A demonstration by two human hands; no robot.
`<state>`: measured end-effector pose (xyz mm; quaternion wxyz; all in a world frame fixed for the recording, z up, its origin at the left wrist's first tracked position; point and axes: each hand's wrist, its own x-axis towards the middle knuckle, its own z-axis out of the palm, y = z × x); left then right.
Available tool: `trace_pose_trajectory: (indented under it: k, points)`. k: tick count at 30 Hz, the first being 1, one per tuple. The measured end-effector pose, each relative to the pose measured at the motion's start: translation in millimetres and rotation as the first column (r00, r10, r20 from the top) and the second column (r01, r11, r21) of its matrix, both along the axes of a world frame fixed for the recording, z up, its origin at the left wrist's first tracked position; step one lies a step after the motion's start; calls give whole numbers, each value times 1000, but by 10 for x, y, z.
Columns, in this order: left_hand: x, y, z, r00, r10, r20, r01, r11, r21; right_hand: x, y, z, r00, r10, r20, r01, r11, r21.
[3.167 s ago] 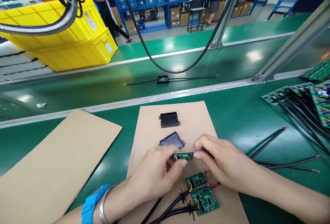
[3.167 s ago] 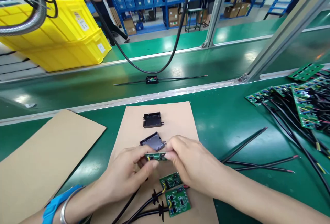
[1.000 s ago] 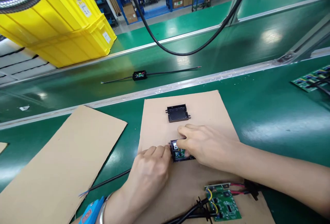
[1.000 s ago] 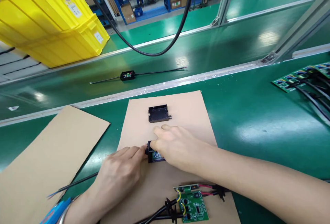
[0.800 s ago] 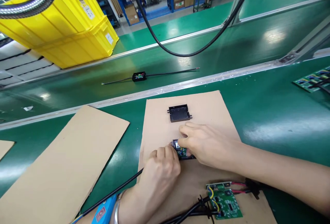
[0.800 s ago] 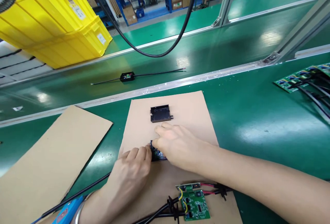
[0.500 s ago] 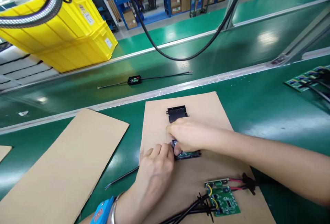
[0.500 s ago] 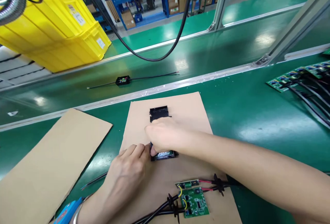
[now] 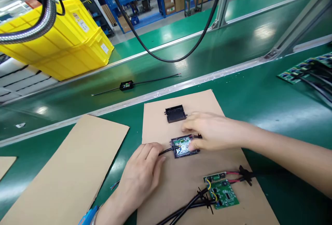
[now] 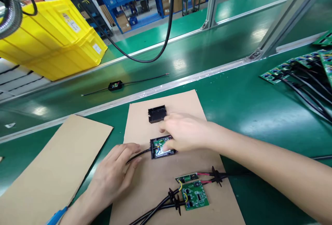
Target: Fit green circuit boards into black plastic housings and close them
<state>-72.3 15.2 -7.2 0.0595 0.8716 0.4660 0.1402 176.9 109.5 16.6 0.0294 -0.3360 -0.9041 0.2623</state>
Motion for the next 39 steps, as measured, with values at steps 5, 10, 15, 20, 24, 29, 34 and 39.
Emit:
trace_pose_trajectory:
  k: [5,10,15,20,24,29,34,39]
  points:
    - [136,28,-14,981,-184,63,186,982,-26,44,-279,-254,998,-35,-61,39,997,73]
    - [102,134,-93,966,-252,-49,252,968,-13,-1,-302,-257,992,21,-125,1,985,174]
    - [-13,278,-95,921,-381,-79,381,924,-12,-65,-144,-301,992,112,-49,-100,975,197]
    - [-28,338,-115,905,-416,-89,416,909,-19,-201,-94,-342,984,137,-114,-103,960,260]
    - [-11,323,-133,916,-394,-70,390,919,-63,-237,-115,-280,987,119,-109,-88,963,257]
    - [-4,407,32,943,-318,102,334,914,-231,-214,-120,-330,992,61,-114,-32,969,244]
    - [35,420,135,929,-316,193,363,882,-301,-190,-116,-407,983,70,-171,-31,975,221]
    - [138,335,-112,907,-418,57,421,891,-171,-245,-126,-396,985,49,-166,-15,979,201]
